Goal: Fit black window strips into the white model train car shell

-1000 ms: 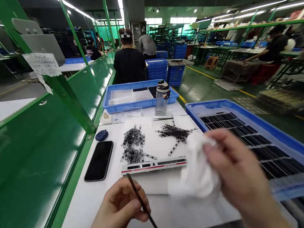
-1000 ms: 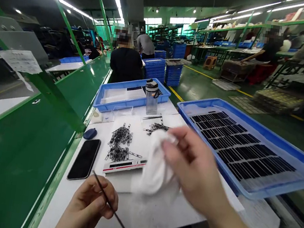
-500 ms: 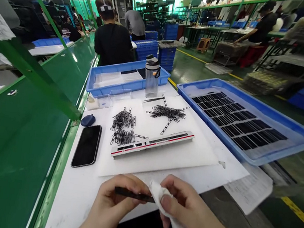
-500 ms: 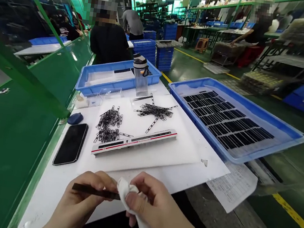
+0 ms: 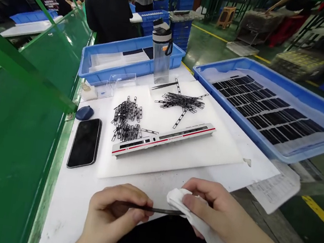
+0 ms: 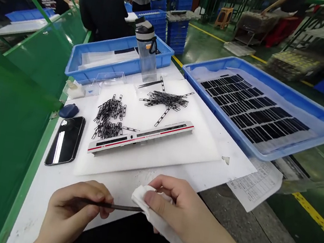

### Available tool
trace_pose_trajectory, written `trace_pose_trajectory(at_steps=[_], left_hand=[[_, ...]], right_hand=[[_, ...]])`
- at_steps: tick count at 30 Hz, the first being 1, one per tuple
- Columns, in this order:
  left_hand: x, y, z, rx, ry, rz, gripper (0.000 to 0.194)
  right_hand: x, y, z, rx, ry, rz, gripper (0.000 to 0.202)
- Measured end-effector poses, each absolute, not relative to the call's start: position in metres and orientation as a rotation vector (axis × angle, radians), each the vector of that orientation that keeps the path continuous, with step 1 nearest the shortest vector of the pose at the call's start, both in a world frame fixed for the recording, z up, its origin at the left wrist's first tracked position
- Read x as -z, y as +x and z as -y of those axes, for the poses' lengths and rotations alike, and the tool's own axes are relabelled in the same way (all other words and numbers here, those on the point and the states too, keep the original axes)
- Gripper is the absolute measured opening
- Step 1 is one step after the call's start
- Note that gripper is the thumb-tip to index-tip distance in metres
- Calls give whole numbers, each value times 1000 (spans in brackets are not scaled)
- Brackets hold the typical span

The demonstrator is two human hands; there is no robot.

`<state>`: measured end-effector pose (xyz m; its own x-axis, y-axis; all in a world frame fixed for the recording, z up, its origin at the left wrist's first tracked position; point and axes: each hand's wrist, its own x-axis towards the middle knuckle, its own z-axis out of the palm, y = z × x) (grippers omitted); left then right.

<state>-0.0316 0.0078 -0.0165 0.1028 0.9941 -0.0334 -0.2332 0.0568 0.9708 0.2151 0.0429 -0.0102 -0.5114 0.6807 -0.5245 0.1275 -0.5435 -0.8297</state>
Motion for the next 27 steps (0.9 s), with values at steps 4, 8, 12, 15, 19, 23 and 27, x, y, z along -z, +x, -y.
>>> trace_pose_trajectory(at_steps=[4,8,12,15,19,23,27], left_hand=[[20,-24,-3,-1253,910,-1124,8],[28,-17,-1,-1260,801,-1210,9],[34,-11,2,-1204,738,-1185,18],[34,-10,5,-1177,691,-1109,22],[30,-11,6,-1162,583,-943,27],[27,-13,3,-1156,500,-778,36],[26,-15,1,-1146,425,-694,41]], right_hand=[[15,216,-48,-1850,-1344,1509,25],[10,223,-40,-698,-1408,1687,5],[-7,210,-30,-119,-1196,1883,11],[-8,186,-32,-325,-870,2148,16],[5,168,-43,-363,-645,2278,23],[9,171,-50,-293,-651,2367,21],[2,177,-55,-228,-652,2448,18]])
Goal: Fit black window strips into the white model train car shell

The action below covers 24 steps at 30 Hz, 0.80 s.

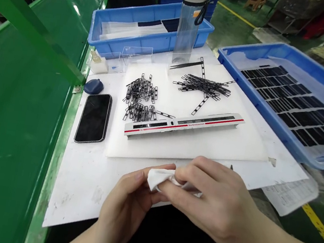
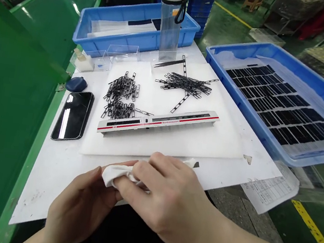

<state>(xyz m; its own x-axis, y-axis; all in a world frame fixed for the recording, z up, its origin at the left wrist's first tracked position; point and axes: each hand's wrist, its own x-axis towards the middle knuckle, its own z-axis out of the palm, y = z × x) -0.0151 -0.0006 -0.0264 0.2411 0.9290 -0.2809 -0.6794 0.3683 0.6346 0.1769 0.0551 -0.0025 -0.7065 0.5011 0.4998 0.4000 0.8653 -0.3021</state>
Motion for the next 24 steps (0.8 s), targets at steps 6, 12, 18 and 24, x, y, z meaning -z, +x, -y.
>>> trace_pose_trajectory(at_steps=[6,12,18,24], left_hand=[[25,-16,0,-1103,391,-641,43],[26,-13,2,-1082,398,-622,39],[26,-15,5,-1011,533,-843,35],[28,-17,2,-1010,682,-926,37]], right_hand=[[-4,182,-58,-189,-621,2503,18],[-7,189,-55,-196,-641,2498,21],[-5,198,-51,-216,-676,2526,22],[-3,206,-52,-188,-630,2573,21]])
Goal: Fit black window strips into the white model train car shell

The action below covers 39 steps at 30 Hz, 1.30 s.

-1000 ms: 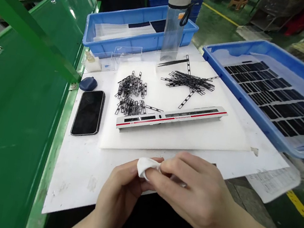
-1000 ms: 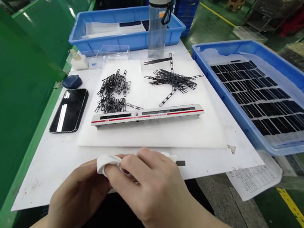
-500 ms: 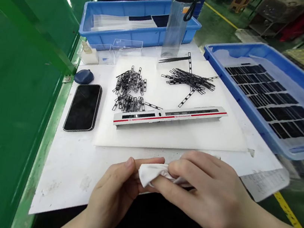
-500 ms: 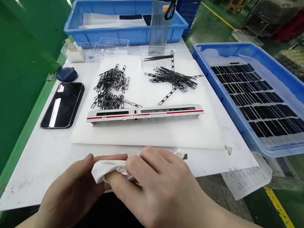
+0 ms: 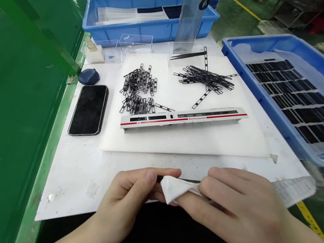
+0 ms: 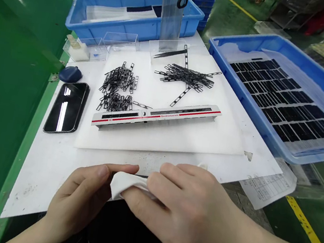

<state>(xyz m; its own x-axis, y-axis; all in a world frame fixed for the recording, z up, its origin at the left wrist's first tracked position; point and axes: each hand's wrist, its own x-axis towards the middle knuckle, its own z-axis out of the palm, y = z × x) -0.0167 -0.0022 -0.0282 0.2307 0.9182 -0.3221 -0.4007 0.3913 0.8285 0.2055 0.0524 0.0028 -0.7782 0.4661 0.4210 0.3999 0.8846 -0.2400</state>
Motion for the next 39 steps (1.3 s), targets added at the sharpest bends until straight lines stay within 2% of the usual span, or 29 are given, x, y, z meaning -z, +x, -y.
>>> trace_pose_trajectory(at_steps=[6,11,24,39], left_hand=[[24,-16,0,-1045,686,-935,29],[17,-15,-4,-1091,677,-1069,31],[11,-29,-14,-1130,665,-1025,29],[6,-59,-21,-1219,807,-1209,19]], right_hand=[[-3,214,-54,-170,-631,2616,23],[-4,218,-55,-169,-643,2618,22],[1,242,-56,-186,-588,2602,22],[13,251,-59,-146,-656,2480,13]])
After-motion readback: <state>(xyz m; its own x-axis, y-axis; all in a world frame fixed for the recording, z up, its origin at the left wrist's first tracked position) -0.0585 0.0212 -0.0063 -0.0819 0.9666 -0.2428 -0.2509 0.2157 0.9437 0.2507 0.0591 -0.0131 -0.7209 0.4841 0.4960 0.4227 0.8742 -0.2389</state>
